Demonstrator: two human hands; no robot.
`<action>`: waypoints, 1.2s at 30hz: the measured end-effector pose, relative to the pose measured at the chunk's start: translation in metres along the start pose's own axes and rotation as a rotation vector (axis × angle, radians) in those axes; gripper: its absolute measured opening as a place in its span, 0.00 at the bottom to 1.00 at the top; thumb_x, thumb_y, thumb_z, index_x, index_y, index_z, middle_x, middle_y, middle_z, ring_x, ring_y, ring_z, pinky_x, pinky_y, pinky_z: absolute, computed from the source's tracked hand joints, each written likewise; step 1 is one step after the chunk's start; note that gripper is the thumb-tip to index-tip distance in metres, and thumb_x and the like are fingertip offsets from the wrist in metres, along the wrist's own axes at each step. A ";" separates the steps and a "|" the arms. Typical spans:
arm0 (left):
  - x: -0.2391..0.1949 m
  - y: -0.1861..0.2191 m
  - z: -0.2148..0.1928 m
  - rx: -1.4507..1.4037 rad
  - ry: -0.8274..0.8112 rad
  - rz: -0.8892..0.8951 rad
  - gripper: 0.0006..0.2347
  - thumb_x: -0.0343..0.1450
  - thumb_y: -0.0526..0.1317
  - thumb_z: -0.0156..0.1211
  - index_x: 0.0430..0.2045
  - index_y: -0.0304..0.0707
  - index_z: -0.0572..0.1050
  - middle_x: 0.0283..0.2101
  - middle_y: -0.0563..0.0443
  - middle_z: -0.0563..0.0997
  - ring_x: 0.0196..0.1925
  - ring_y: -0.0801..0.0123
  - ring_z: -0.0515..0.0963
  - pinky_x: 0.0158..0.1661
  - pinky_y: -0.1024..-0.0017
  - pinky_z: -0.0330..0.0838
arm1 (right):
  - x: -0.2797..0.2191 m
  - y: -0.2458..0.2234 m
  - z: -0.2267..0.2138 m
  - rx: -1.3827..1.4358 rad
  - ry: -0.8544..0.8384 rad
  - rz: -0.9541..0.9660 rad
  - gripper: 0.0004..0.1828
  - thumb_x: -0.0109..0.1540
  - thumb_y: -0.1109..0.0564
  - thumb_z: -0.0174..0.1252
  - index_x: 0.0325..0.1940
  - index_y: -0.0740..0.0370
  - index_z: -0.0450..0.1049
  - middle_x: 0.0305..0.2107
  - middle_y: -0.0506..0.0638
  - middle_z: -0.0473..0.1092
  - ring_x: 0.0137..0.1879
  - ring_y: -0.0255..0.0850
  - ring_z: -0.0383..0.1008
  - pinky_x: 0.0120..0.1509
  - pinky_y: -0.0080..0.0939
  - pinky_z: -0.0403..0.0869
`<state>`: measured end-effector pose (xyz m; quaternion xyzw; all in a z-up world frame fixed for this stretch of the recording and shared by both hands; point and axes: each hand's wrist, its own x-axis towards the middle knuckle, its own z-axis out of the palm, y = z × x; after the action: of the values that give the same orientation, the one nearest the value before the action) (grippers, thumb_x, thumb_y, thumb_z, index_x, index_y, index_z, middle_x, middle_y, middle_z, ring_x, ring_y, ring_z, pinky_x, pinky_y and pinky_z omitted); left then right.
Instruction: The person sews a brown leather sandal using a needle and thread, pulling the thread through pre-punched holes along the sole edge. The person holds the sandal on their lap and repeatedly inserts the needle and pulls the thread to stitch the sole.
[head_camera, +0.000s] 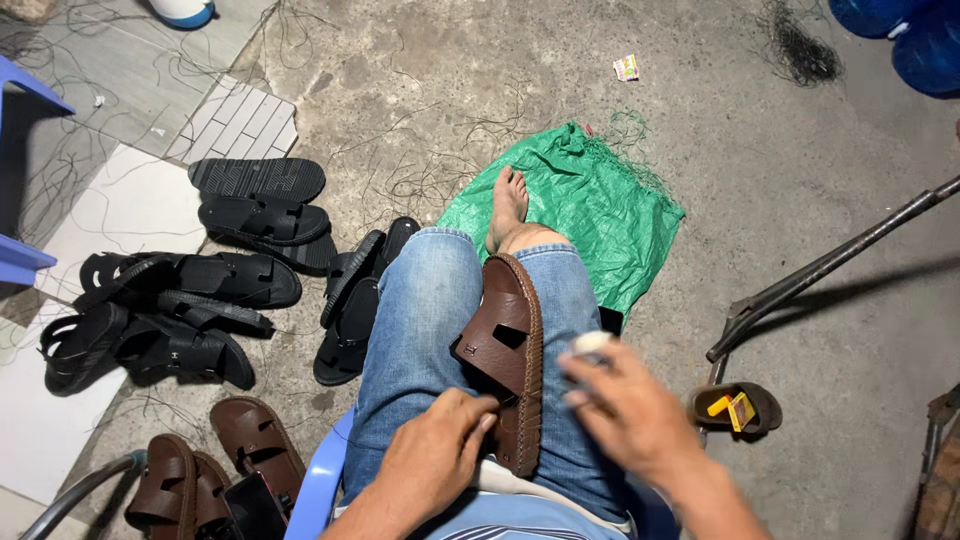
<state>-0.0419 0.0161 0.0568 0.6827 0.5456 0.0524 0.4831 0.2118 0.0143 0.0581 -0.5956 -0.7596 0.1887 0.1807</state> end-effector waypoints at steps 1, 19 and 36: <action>-0.001 0.001 -0.004 0.026 -0.014 0.043 0.11 0.69 0.46 0.44 0.42 0.55 0.69 0.40 0.55 0.71 0.38 0.53 0.75 0.35 0.52 0.68 | 0.003 -0.011 0.007 0.008 -0.034 -0.095 0.16 0.55 0.55 0.56 0.47 0.52 0.70 0.44 0.51 0.66 0.48 0.45 0.67 0.51 0.44 0.68; 0.025 -0.002 0.008 -0.424 -0.068 -0.146 0.12 0.64 0.46 0.53 0.39 0.59 0.77 0.23 0.69 0.74 0.27 0.87 0.68 0.32 0.82 0.63 | -0.009 -0.018 0.038 0.489 -0.066 0.273 0.05 0.54 0.54 0.58 0.29 0.54 0.78 0.12 0.38 0.64 0.20 0.27 0.58 0.25 0.30 0.59; -0.046 -0.091 -0.074 0.632 0.450 -0.472 0.20 0.63 0.60 0.46 0.40 0.54 0.73 0.57 0.48 0.68 0.45 0.41 0.76 0.45 0.50 0.71 | -0.033 -0.013 -0.053 0.094 -0.217 0.237 0.23 0.61 0.50 0.40 0.60 0.47 0.65 0.50 0.48 0.64 0.60 0.36 0.64 0.61 0.33 0.59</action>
<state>-0.1684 0.0184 0.0516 0.6251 0.7670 -0.0814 0.1192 0.2350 -0.0166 0.1087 -0.6480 -0.6896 0.3069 0.1018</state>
